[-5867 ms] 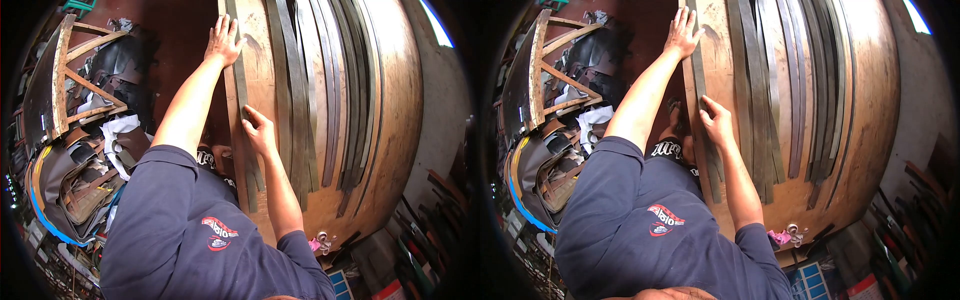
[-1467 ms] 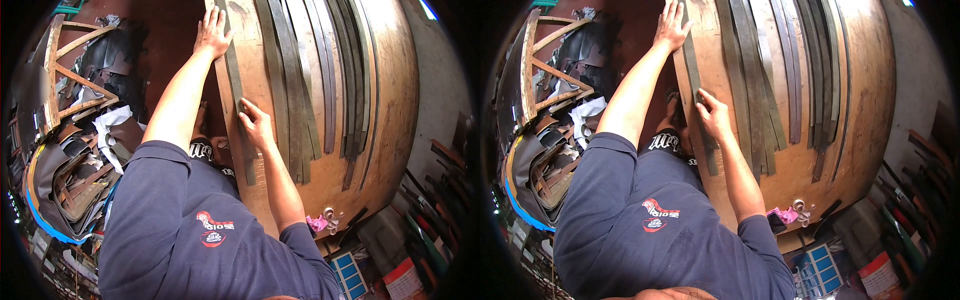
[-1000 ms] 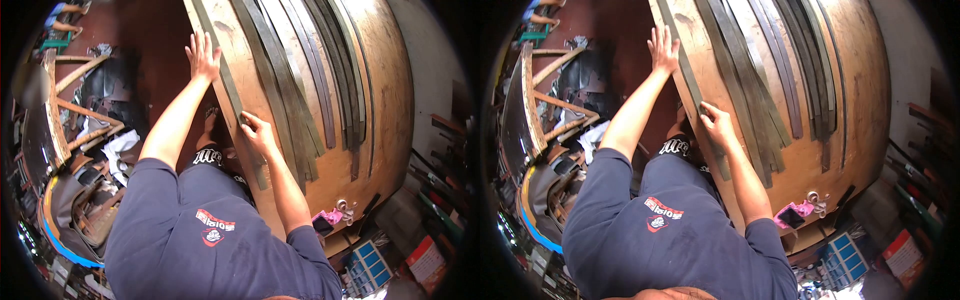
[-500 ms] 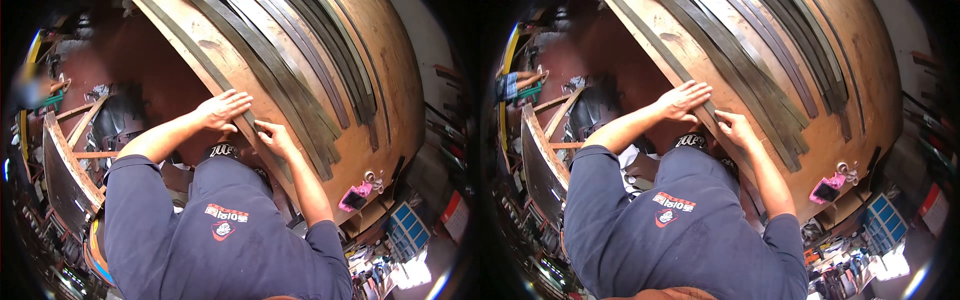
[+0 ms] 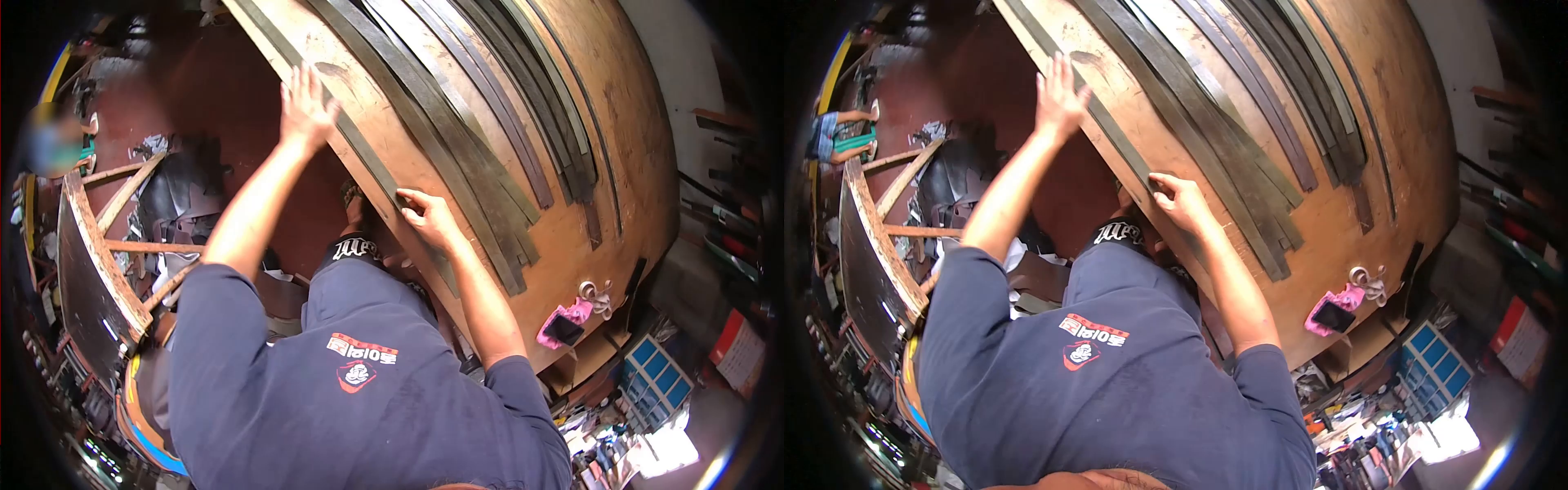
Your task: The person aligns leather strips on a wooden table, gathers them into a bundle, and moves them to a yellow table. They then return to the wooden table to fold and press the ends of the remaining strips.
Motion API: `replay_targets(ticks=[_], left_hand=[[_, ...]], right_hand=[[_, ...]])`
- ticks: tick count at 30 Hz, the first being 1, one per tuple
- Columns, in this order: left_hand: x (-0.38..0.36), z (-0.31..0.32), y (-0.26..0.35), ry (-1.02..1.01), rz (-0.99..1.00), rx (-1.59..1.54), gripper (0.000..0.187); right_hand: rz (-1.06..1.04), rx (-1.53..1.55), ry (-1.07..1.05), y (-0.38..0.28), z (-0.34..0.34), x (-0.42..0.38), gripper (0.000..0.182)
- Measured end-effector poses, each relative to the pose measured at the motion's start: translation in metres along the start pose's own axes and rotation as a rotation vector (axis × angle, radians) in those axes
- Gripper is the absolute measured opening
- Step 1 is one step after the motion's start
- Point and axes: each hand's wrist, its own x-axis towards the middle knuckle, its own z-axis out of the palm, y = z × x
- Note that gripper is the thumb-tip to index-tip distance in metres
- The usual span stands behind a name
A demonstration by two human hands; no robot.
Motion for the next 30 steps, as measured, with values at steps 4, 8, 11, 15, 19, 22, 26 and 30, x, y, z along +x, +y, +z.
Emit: replay_targets(ticks=[4,8,11,15,19,22,26,30], left_hand=[[-0.067,0.035,0.08,0.041,-0.341,-0.152,0.077],[-0.069,0.035,0.092,0.101,-0.416,-0.132,0.07],[-0.067,0.035,0.091,0.086,-0.441,-0.077,0.07],[-0.069,0.038,0.092,0.068,-0.474,-0.024,0.071],[-0.068,0.041,0.091,0.073,-0.466,0.001,0.072],[-0.067,0.045,0.089,0.061,-0.475,0.031,0.07],[-0.068,0.045,0.089,0.077,-0.458,0.024,0.07],[-0.067,0.048,0.086,0.073,-0.457,0.028,0.07]], right_hand=[[-0.075,-0.048,-0.024,0.007,-0.003,0.001,0.042],[-0.129,0.016,-0.099,0.028,-0.005,-0.013,0.057],[-0.155,0.105,-0.139,0.036,-0.013,-0.032,0.066],[-0.089,0.115,-0.182,0.05,-0.026,-0.062,0.066],[-0.105,-0.09,-0.172,0.053,-0.03,-0.08,0.06],[-0.11,-0.003,-0.169,0.068,-0.027,-0.079,0.056],[-0.129,0.017,-0.154,0.079,-0.023,-0.075,0.051],[-0.117,0.029,-0.125,0.077,-0.022,-0.076,0.048]])
